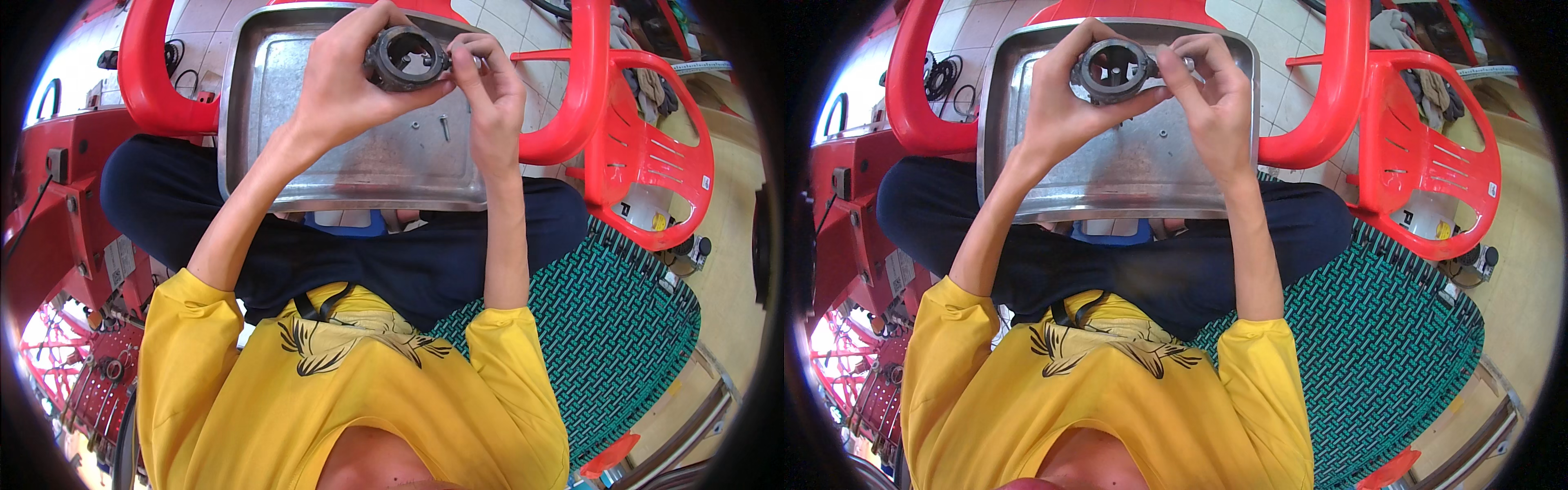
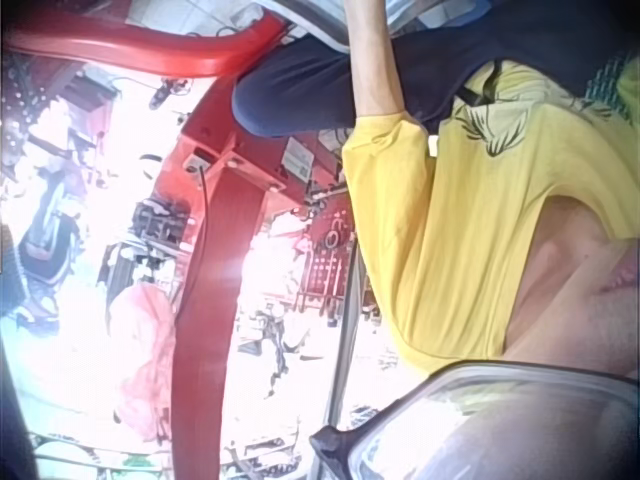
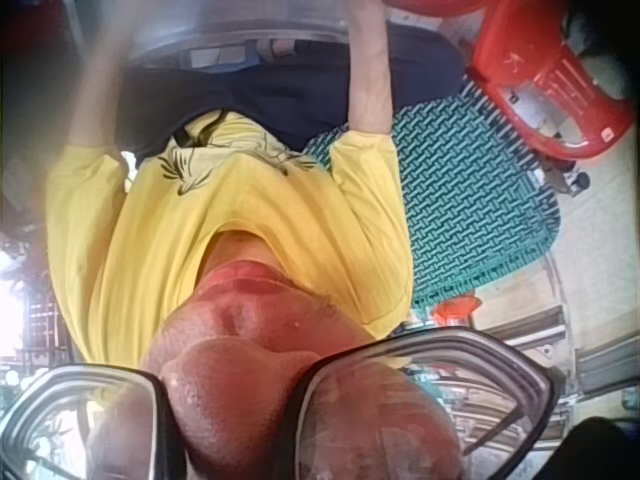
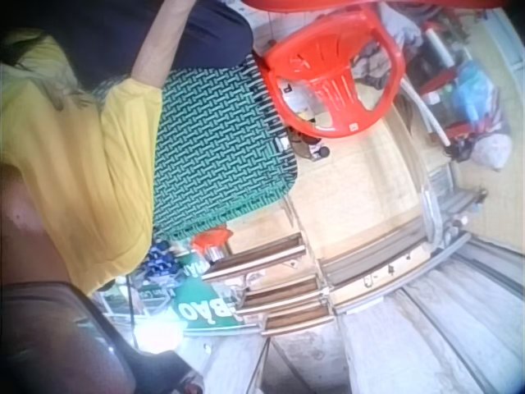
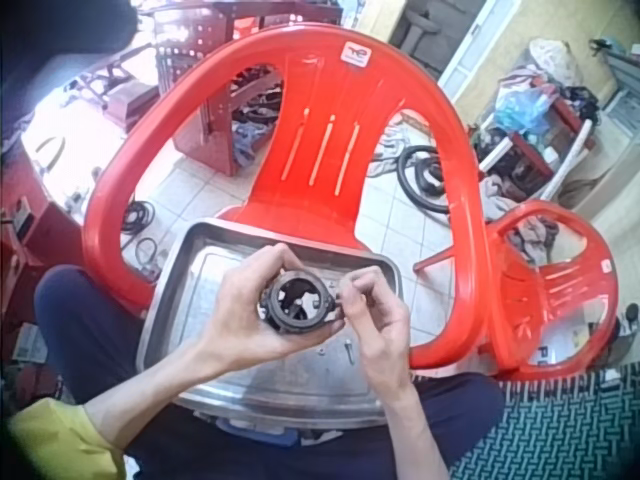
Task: The person assembles a carburetor component by inserting small metal pins and internal pieces into the housing resting on a metal tray.
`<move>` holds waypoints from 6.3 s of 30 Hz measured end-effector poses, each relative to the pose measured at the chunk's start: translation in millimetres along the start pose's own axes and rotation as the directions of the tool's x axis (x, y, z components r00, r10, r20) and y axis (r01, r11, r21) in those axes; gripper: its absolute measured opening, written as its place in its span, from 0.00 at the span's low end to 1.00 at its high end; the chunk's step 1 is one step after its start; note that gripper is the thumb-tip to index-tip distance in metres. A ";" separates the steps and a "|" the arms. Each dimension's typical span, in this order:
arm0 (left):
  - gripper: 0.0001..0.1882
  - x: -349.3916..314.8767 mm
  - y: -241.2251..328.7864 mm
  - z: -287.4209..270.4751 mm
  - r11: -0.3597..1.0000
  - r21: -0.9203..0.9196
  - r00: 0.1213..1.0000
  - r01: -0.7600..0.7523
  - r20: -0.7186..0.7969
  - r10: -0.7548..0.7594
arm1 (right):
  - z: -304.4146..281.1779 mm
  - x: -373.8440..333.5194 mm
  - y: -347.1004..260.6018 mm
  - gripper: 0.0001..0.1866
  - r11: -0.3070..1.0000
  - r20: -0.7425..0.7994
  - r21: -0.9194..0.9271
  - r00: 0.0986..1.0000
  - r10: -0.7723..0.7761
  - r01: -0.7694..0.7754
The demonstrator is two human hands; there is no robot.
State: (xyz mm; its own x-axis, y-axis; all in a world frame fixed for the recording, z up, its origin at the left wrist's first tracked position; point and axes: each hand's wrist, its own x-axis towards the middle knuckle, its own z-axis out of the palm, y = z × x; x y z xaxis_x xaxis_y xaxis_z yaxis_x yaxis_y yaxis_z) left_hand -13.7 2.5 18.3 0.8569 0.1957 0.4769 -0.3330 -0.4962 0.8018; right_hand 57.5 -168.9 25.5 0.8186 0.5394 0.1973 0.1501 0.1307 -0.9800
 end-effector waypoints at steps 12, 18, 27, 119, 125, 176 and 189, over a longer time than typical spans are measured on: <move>0.24 -2.0 4.0 1.9 1.000 -0.013 1.000 0.001 0.022 -0.001 | 1.0 -1.7 -1.5 0.15 0.999 -0.086 -0.034 0.996 -0.022 0.019; 0.23 -4.0 -3.9 6.0 0.996 -0.015 0.996 -0.083 -0.035 0.082 | -2.5 -0.8 -1.9 0.16 0.991 -0.077 -0.086 0.991 -0.108 0.101; 0.23 -3.0 1.6 2.8 1.000 -0.008 1.000 -0.029 0.004 0.029 | -6.6 -1.2 -1.3 0.12 0.972 0.048 -0.235 0.999 -0.014 0.025; 0.25 -3.1 1.2 6.3 0.997 0.068 0.999 -0.027 -0.037 0.030 | -16.4 -1.8 -12.4 0.09 0.961 0.083 0.059 0.961 0.265 -0.270; 0.27 -2.0 10.5 0.9 0.999 0.036 1.000 -0.002 0.018 0.002 | -8.6 -0.6 -16.8 0.12 0.991 0.039 0.025 0.990 0.134 -0.135; 0.27 -5.0 11.6 2.4 0.992 0.059 0.994 -0.111 0.003 0.111 | -34.9 1.3 -3.4 0.21 0.920 0.164 0.143 0.926 0.341 -0.364; 0.27 -4.2 7.6 5.3 0.990 0.067 0.992 -0.124 -0.009 0.125 | -40.2 2.4 -2.3 0.16 0.908 0.266 0.186 0.909 0.321 -0.375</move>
State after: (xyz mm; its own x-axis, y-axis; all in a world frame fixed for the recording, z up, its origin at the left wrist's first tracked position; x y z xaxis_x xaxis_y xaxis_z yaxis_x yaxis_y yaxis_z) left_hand -17.8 -6.6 20.5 0.8050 0.1396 0.5767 -0.4096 -0.5724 0.7104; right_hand 81.4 -201.3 27.1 0.6444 0.7538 -0.1282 -0.2742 0.0713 -0.9590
